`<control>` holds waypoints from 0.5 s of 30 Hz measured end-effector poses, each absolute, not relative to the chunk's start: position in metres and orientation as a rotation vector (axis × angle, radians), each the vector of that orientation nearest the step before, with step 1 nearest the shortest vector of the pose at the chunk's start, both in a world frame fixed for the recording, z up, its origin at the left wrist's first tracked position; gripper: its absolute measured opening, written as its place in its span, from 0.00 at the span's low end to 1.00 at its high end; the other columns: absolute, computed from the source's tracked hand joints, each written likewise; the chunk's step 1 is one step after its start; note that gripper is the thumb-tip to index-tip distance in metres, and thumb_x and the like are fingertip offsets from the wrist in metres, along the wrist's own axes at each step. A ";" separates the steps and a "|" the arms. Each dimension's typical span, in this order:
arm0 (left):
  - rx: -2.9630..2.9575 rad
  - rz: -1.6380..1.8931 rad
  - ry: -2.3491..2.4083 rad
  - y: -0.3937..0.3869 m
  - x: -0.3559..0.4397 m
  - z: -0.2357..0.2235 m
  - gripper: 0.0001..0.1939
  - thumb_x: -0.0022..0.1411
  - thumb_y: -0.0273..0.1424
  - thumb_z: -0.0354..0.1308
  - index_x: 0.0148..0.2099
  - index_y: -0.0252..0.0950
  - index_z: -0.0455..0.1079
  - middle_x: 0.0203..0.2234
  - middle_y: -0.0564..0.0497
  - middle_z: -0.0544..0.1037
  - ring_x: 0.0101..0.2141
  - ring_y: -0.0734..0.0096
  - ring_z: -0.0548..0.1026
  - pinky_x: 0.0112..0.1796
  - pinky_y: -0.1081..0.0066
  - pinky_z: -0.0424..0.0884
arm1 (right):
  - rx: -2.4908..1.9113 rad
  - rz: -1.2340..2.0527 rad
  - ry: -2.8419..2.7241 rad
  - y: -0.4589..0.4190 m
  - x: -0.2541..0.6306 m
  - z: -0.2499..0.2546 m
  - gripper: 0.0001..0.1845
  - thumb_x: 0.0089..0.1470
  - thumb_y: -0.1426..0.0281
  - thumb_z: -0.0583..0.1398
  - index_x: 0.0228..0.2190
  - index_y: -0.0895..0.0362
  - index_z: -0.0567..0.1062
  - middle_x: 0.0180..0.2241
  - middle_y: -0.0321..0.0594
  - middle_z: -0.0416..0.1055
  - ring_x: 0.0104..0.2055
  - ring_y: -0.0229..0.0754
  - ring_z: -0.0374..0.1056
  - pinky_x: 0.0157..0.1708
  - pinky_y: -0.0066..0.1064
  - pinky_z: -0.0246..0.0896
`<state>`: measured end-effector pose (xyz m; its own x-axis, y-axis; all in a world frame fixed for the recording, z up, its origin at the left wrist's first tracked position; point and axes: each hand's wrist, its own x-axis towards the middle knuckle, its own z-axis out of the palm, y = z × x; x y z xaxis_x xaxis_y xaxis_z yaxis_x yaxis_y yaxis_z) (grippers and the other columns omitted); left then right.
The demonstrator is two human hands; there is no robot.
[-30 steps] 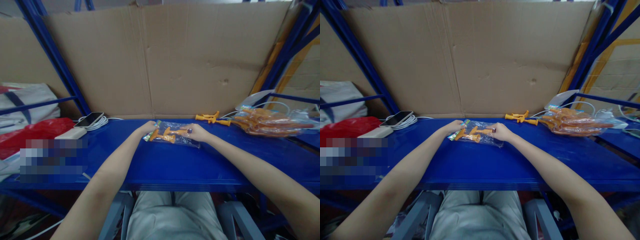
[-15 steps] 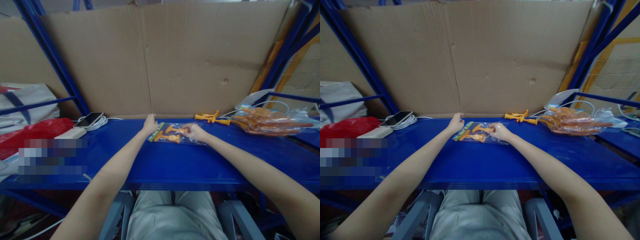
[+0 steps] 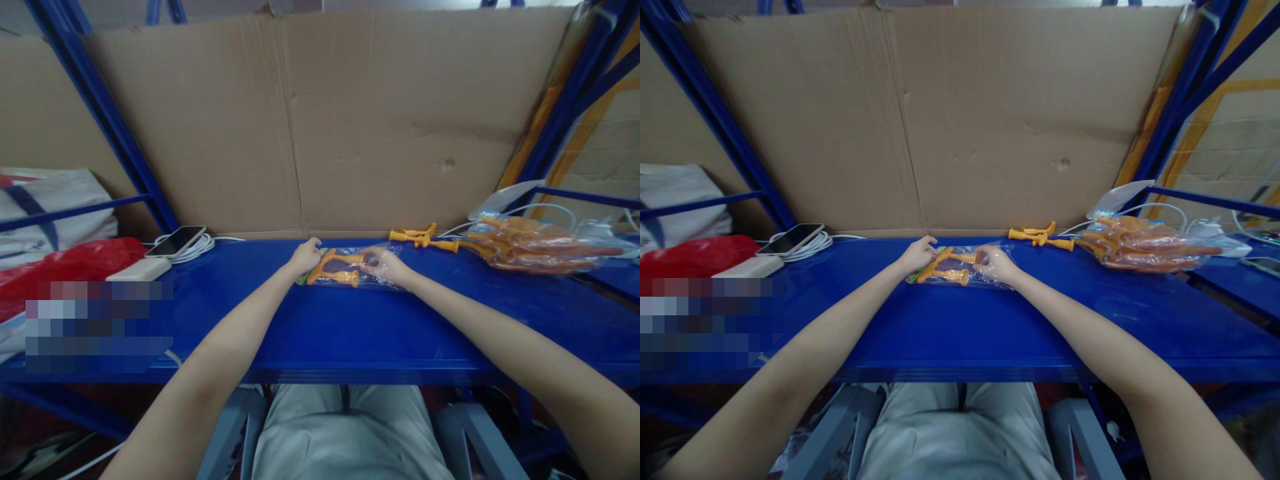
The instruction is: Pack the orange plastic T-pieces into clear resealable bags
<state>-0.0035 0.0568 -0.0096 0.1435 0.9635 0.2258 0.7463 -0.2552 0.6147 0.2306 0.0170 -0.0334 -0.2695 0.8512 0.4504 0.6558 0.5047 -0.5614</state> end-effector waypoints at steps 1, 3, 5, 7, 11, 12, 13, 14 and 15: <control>2.088 0.837 1.659 0.057 -0.004 -0.010 0.22 0.53 0.18 0.51 0.50 0.33 0.66 0.39 0.45 0.78 0.39 0.68 0.76 0.39 0.73 0.68 | -1.219 0.398 -1.990 0.017 0.231 -0.034 0.20 0.46 0.74 0.62 0.44 0.59 0.71 0.39 0.45 0.74 0.35 0.41 0.72 0.36 0.33 0.68; 2.137 0.835 1.690 0.058 -0.004 -0.010 0.19 0.53 0.17 0.51 0.47 0.33 0.69 0.39 0.45 0.79 0.39 0.68 0.75 0.39 0.74 0.68 | -1.180 0.473 -1.940 0.018 0.232 -0.035 0.20 0.45 0.75 0.61 0.44 0.59 0.70 0.41 0.46 0.73 0.37 0.42 0.72 0.35 0.33 0.68; 2.198 0.839 1.691 0.057 -0.004 -0.010 0.16 0.53 0.17 0.51 0.42 0.33 0.71 0.38 0.46 0.79 0.40 0.67 0.75 0.40 0.74 0.68 | -1.167 0.463 -1.892 0.020 0.233 -0.036 0.17 0.44 0.75 0.61 0.40 0.58 0.70 0.41 0.46 0.72 0.38 0.43 0.72 0.35 0.34 0.68; 2.269 0.832 1.689 0.056 -0.004 -0.009 0.14 0.53 0.17 0.51 0.38 0.34 0.73 0.36 0.47 0.79 0.40 0.67 0.75 0.40 0.74 0.67 | -1.190 0.381 -1.865 0.022 0.234 -0.036 0.10 0.43 0.73 0.62 0.32 0.58 0.70 0.37 0.44 0.72 0.37 0.43 0.71 0.36 0.36 0.67; 2.347 0.796 1.676 0.056 -0.006 -0.008 0.13 0.54 0.18 0.51 0.34 0.35 0.75 0.34 0.49 0.80 0.38 0.67 0.76 0.41 0.73 0.68 | -1.232 0.317 -1.902 0.024 0.234 -0.034 0.04 0.43 0.73 0.62 0.23 0.58 0.69 0.28 0.40 0.72 0.34 0.43 0.70 0.38 0.37 0.66; 2.352 0.786 1.670 0.056 -0.006 -0.007 0.13 0.54 0.18 0.51 0.33 0.36 0.75 0.34 0.49 0.80 0.37 0.67 0.76 0.40 0.73 0.68 | -1.229 0.355 -1.918 0.024 0.234 -0.033 0.03 0.44 0.73 0.61 0.24 0.58 0.70 0.28 0.41 0.73 0.33 0.43 0.70 0.38 0.37 0.66; 2.356 0.774 1.665 0.056 -0.006 -0.007 0.13 0.54 0.18 0.51 0.33 0.36 0.75 0.33 0.49 0.80 0.37 0.67 0.76 0.40 0.74 0.68 | -1.224 0.399 -1.932 0.023 0.233 -0.032 0.01 0.45 0.74 0.61 0.25 0.59 0.72 0.29 0.41 0.74 0.33 0.43 0.71 0.38 0.36 0.66; 2.361 0.763 1.662 0.056 -0.007 -0.007 0.13 0.55 0.18 0.50 0.33 0.36 0.75 0.33 0.49 0.80 0.36 0.68 0.77 0.39 0.74 0.68 | -1.217 0.437 -1.943 0.023 0.233 -0.031 0.02 0.45 0.74 0.61 0.26 0.59 0.74 0.30 0.42 0.75 0.34 0.43 0.71 0.38 0.36 0.67; 2.368 0.754 1.662 0.056 -0.007 -0.007 0.13 0.55 0.19 0.50 0.34 0.35 0.75 0.33 0.49 0.80 0.36 0.68 0.77 0.39 0.74 0.69 | -1.213 0.465 -1.949 0.022 0.233 -0.030 0.03 0.46 0.75 0.61 0.27 0.60 0.75 0.31 0.43 0.76 0.34 0.44 0.72 0.38 0.36 0.67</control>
